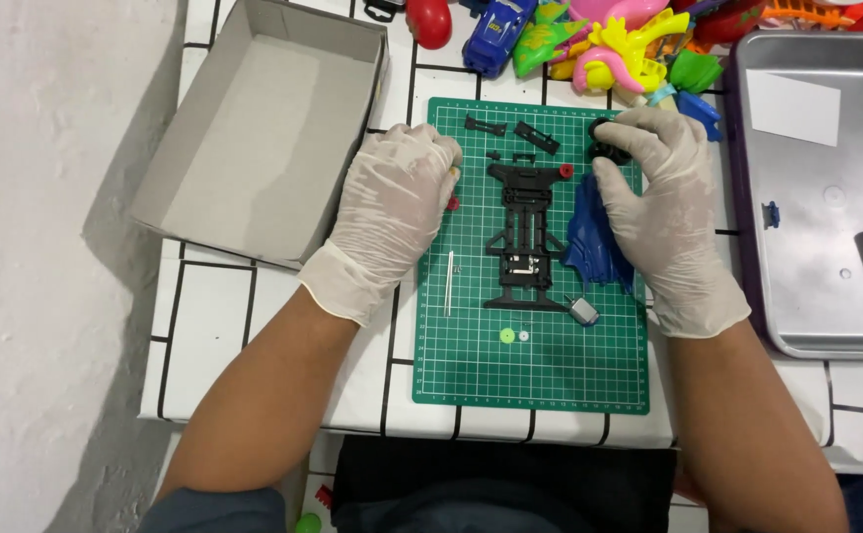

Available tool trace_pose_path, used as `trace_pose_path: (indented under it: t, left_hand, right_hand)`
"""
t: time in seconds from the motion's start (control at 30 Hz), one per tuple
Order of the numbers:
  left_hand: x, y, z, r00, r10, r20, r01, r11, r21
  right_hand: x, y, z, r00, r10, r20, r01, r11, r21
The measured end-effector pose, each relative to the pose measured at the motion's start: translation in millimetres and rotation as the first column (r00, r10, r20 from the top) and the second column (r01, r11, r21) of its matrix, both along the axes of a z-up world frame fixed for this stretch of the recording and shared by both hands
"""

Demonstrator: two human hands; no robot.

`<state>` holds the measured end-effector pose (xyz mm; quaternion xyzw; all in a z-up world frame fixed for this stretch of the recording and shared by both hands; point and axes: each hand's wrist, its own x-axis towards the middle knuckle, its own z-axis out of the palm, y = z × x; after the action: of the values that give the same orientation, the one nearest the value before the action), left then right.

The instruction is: Assembling a model toy car by fitting plastic parts and gears onto a chassis

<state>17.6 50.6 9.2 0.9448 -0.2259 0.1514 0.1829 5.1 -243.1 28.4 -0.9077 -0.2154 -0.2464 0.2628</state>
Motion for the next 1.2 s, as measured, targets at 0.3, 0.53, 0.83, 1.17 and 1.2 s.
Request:
trace_pose_path:
  t: [0.3, 0.53, 0.83, 1.17, 1.2]
  left_hand:
    - [2.7, 0.6, -21.8, 0.997, 0.018, -0.08, -0.013, 0.998, 0.064]
    - [6.7, -1.2, -21.9, 0.991, 0.041, -0.126, -0.033, 0.998, 0.06]
    - [1.5, -8.1, 5.1, 0.986, 0.042, -0.164, -0.058, 0.994, -0.095]
    - [-6.1, -27.3, 13.0, 0.979, -0.094, -0.18, -0.059, 0.715, -0.696]
    - [-4.8, -27.3, 12.2, 0.976, -0.1, -0.193, -0.068, 0.703, -0.708]
  right_hand:
    - [-3.0, 5.9, 2.1, 0.999, 0.039, 0.0, -0.039, 0.996, 0.076]
    - [-1.4, 5.9, -3.2, 0.999, 0.044, 0.001, -0.044, 0.997, 0.06]
    - [-4.4, 14.2, 3.9, 0.999, 0.05, -0.016, -0.049, 0.995, 0.081]
    - [23.7, 56.1, 3.9, 0.969, 0.247, 0.03, -0.241, 0.961, -0.136]
    - [29.0, 59.9, 3.9, 0.962, 0.273, 0.026, -0.268, 0.954, -0.137]
